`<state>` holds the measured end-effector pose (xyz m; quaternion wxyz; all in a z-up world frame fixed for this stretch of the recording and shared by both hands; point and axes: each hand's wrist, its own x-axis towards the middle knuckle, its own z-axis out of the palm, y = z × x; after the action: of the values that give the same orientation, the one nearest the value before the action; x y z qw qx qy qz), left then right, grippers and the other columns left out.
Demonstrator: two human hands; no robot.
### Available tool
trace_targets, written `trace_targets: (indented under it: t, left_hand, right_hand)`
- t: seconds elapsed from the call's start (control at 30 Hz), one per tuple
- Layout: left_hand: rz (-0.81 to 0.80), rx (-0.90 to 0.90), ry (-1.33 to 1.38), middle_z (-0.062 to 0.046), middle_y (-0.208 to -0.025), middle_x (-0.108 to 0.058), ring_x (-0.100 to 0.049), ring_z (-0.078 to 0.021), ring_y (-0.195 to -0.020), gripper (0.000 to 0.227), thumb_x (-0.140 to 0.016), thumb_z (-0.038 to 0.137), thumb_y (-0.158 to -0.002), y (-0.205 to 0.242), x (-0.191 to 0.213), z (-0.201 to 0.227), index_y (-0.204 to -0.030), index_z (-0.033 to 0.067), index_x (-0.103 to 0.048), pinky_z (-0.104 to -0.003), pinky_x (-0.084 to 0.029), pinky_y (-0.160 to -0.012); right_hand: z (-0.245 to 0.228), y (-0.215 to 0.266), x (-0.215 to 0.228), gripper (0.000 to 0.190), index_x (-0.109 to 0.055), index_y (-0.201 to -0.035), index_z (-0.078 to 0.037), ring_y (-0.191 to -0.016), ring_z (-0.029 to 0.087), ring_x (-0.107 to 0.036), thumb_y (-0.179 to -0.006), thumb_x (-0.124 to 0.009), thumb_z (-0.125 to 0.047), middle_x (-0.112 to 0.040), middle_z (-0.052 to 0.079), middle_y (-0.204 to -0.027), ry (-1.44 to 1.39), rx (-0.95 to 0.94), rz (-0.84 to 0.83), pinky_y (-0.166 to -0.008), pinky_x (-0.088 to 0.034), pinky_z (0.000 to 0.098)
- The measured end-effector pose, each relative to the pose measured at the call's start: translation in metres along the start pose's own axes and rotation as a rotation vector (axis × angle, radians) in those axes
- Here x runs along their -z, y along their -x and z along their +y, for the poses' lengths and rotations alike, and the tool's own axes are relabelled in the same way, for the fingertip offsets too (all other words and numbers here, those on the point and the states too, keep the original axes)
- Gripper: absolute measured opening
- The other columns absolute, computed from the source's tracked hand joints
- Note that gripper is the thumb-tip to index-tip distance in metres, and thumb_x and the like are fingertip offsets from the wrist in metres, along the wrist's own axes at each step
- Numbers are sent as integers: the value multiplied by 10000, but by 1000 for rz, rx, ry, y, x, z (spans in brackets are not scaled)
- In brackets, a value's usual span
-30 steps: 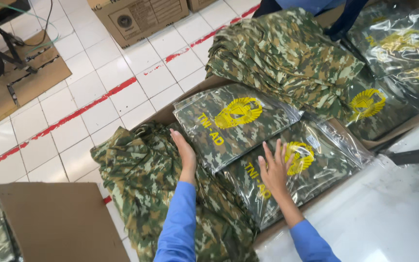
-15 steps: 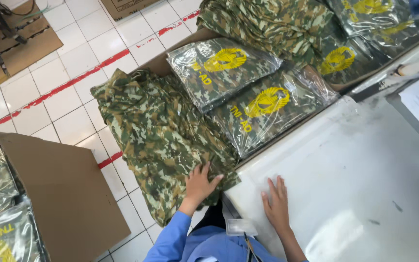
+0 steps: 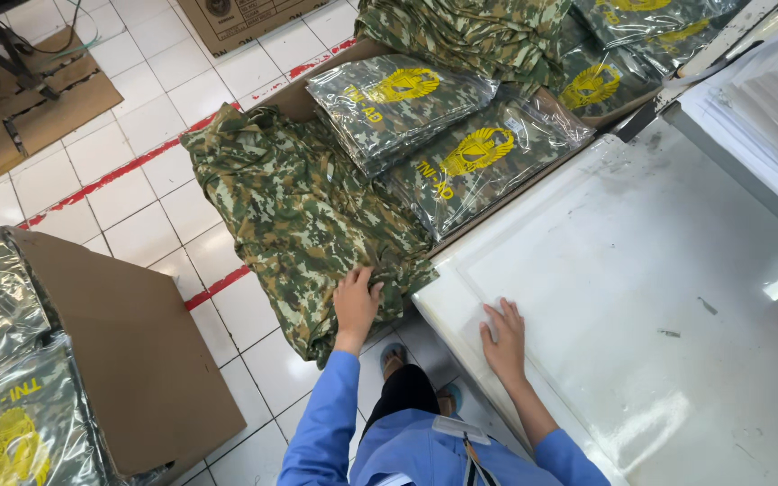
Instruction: The person folds camouflage-patterned shirts on a white table using a white paper template to ensure consistent sizing. They then place each folded shirt into a clear plastic bag with a yellow logo and stack the packaged items into a cardboard box.
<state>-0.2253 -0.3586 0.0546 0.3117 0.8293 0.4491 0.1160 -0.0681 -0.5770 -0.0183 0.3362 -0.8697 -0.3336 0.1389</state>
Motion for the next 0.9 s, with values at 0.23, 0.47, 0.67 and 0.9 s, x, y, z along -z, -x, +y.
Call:
trace_targets:
  t: [0.23, 0.47, 0.67, 0.9]
  left_hand:
    - [123, -119, 243, -70, -843, -537, -591, -247, -806, 88, -534, 75, -827, 24, 8, -16, -915, 85, -531, -392, -490, -711]
    - [80, -184, 340, -75, -772, -569, -595, -256, -782, 152, -656, 59, -725, 45, 36, -19, -828, 66, -543, -356, -498, -658]
    - [26, 79, 1067, -30, -878, -500, -501, -130, -828, 200, -446, 268, -849, 50, 84, -47, -941, 99, -503, -263, -439, -738]
    - [-27, 508, 1388, -109, -936, -600, -559, -173, -809, 283, -474, 185, -828, 39, 145, -92, -1068, 43, -518, -273, -451, -635]
  right_hand:
    - [-114, -52, -12, 369, -473, -1219, -188, -1141, 292, -400, -874, -438, -316, -360, 119, -1294, -222, -67, -259, -929, -343, 403]
    - [-159, -132, -106, 581, -605, -1069, -32, -1023, 380, -516, -738, -579, -509, -574, 204, -1064, -135, -56, -752, -848, -385, 501]
    - [-263, -103, -103, 184, -596, -945, -101, -825, 147, -571, -828, -507, -211, -626, 32, -886, -337, 223, -339, -740, -464, 269]
    - [-311, -18, -108, 145, -568, -751, -92, -810, 210, -516, -856, -479, -138, -595, 28, -799, -248, 1082, -302, -728, -358, 318]
